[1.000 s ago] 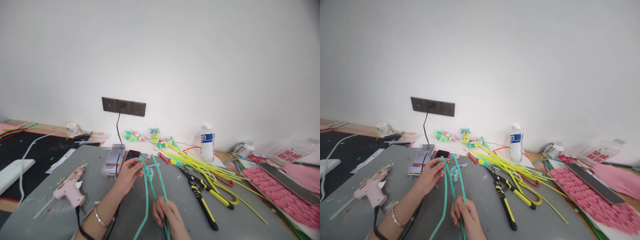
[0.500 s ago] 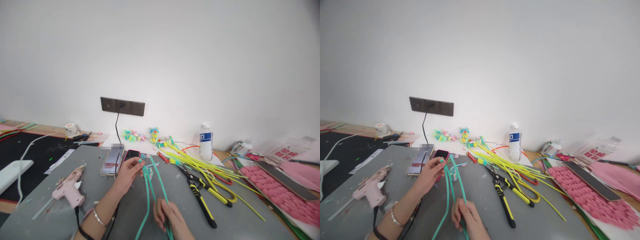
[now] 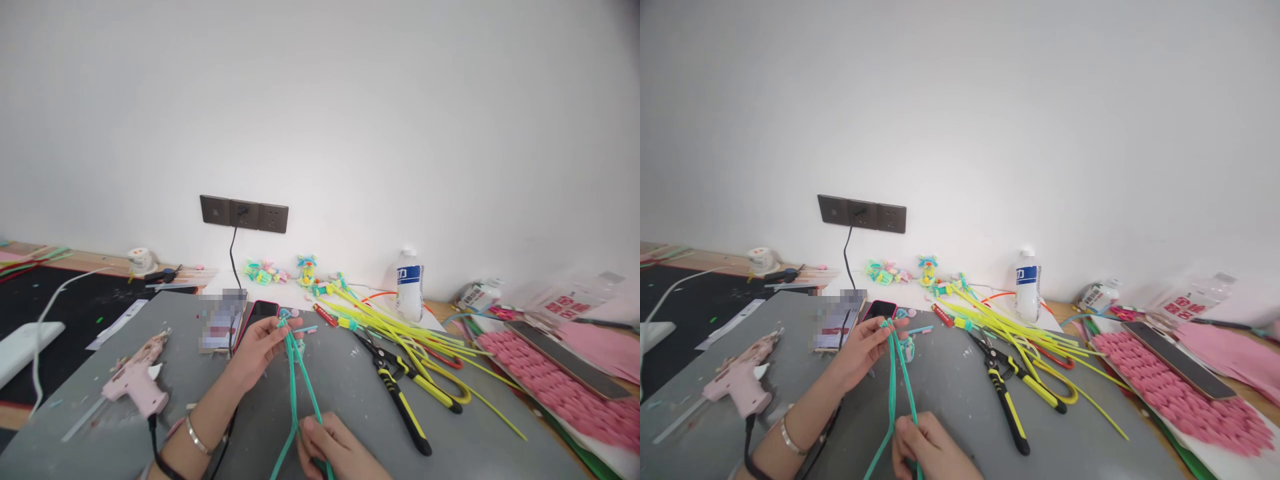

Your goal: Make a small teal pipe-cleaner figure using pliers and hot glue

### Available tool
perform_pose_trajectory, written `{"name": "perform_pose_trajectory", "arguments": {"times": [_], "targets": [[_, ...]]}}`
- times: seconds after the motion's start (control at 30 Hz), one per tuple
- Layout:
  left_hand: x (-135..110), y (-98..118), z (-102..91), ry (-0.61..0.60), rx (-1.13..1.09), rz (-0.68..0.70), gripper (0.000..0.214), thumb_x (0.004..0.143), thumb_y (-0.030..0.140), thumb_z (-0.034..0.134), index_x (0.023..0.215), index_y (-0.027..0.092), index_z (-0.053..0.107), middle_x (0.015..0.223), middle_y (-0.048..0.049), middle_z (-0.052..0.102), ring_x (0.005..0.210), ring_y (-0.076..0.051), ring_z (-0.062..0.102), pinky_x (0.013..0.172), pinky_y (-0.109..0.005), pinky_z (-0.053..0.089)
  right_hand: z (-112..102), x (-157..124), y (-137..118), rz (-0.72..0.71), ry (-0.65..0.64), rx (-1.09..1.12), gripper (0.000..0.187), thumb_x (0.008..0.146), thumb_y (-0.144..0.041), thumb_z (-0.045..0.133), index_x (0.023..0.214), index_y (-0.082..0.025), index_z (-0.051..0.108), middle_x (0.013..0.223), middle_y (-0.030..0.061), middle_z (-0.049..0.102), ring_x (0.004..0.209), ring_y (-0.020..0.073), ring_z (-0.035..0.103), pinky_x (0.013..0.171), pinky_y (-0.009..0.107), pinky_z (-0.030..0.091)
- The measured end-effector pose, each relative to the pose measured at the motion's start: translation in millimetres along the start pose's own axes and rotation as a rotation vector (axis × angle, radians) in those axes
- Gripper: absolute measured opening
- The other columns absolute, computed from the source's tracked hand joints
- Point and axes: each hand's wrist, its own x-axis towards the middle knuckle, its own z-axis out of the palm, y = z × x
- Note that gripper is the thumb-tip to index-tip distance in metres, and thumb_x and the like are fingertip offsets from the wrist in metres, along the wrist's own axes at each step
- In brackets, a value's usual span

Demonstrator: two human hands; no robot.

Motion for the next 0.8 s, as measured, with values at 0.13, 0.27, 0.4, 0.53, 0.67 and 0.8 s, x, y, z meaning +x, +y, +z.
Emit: {"name": "perform_pose_trajectory", "arguments": {"times": [0.13, 0.27, 0.4, 0.53, 0.67, 0.8], "targets": [[0, 1, 0.9, 0.024, -0.019, -0.004, 0.034, 0.059, 0.028, 0.092, 0.069, 0.015, 0.062, 0.083, -0.0065, 0.079, 0.07, -0.02, 0.075, 0.064, -0.025, 0.059, 0, -4, -10, 0.065, -0.002, -0.044, 0.064, 0.083, -0.082, 0.039, 0.061, -0.022, 0.037, 0.056, -0.0027, 0.046, 0.057, 0.012, 0.04, 0.064, 0.026, 0.036], [1, 1, 1.2, 0.02, -0.005, 0.051, 0.031, 0.057, 0.025, 0.093, 0.067, 0.013, 0.066, 0.075, -0.0061, 0.078, 0.067, -0.017, 0.074, 0.064, -0.021, 0.059, 6, 3, 0, 0.024, 0.042, -0.14, 0.062, 0.089, -0.076, 0.035, 0.064, -0.02, 0.047, 0.056, -0.0021, 0.047, 0.057, 0.013, 0.045, 0.063, 0.026, 0.04], [3, 0, 0.6, 0.062, -0.009, 0.097, 0.029, 0.055, 0.026, 0.094, 0.069, 0.013, 0.072, 0.074, -0.005, 0.078, 0.064, -0.014, 0.073, 0.059, -0.016, 0.058, 21, 16, 26, -0.068, 0.227, -0.131, 0.059, 0.085, -0.075, 0.046, 0.101, -0.019, 0.053, 0.061, -0.0037, 0.053, 0.048, 0.0127, 0.045, 0.052, 0.025, 0.04], [4, 0, 1.2, 0.077, -0.029, 0.104, 0.03, 0.054, 0.025, 0.095, 0.071, 0.013, 0.075, 0.073, -0.0047, 0.078, 0.063, -0.014, 0.074, 0.055, -0.014, 0.058, 36, 27, 30, -0.219, 0.27, -0.07, 0.054, 0.085, -0.07, 0.054, 0.101, -0.018, 0.06, 0.082, 0.0045, 0.062, 0.064, 0.0151, 0.056, 0.058, 0.025, 0.045], [7, 3, -1.6, 0.166, -0.126, 0.139, 0.033, 0.047, 0.024, 0.097, 0.068, 0.014, 0.074, 0.072, -0.0028, 0.078, 0.062, -0.013, 0.074, 0.056, -0.014, 0.059, 40, 34, 19, -0.231, 0.087, 0.292, 0.048, 0.088, -0.065, 0.055, 0.075, -0.019, 0.054, 0.051, -0.0046, 0.049, 0.046, 0.0099, 0.047, 0.052, 0.022, 0.042], [11, 6, -6.6, 0.225, -0.149, 0.184, 0.045, 0.047, 0.021, 0.096, 0.088, 0.019, 0.077, 0.074, -0.0011, 0.079, 0.066, -0.014, 0.075, 0.061, -0.015, 0.061, 24, 31, 13, -0.118, -0.006, 0.738, 0.054, 0.075, -0.067, 0.07, 0.068, -0.021, 0.043, 0.043, -0.0152, 0.024, 0.033, 0.0022, 0.01, 0.034, 0.016, 0.014]]}}
